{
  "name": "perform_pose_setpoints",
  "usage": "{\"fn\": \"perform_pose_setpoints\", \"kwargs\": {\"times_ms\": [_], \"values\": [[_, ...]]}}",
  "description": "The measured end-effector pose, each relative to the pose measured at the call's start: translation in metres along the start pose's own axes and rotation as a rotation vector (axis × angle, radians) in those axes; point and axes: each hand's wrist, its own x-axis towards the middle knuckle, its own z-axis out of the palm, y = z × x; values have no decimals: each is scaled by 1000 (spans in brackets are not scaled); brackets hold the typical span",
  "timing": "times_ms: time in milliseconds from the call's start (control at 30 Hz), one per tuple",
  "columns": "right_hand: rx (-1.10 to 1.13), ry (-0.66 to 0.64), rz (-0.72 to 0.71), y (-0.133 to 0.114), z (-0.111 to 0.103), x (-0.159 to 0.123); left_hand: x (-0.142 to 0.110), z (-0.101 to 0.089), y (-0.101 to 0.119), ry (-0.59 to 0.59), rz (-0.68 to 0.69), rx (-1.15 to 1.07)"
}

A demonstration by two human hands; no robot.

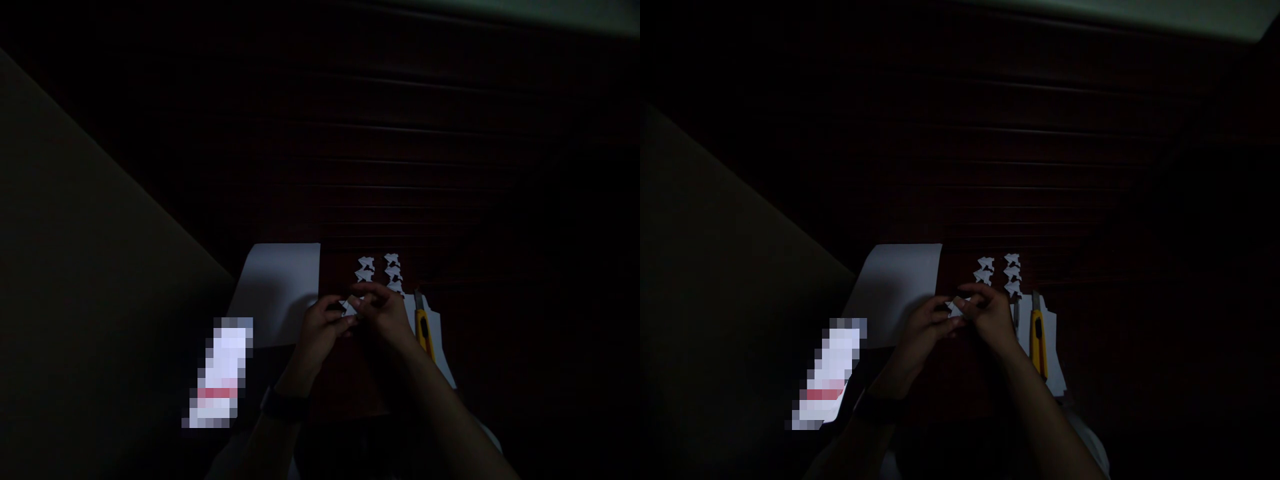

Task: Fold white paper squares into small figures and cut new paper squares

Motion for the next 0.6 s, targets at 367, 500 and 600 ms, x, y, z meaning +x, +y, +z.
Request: {"fn": "perform_pose_setpoints", "kwargs": {"times_ms": [367, 500, 600], "values": [[78, -37, 44, 5, -3, 2, 1, -1, -2, -12, -31, -7], [129, -60, 67, 7, -3, 2, 1, -1, -3, -25, -26, -15], [115, -63, 82, 5, -4, 2, 1, -1, -3, -45, -15, -4]]}}
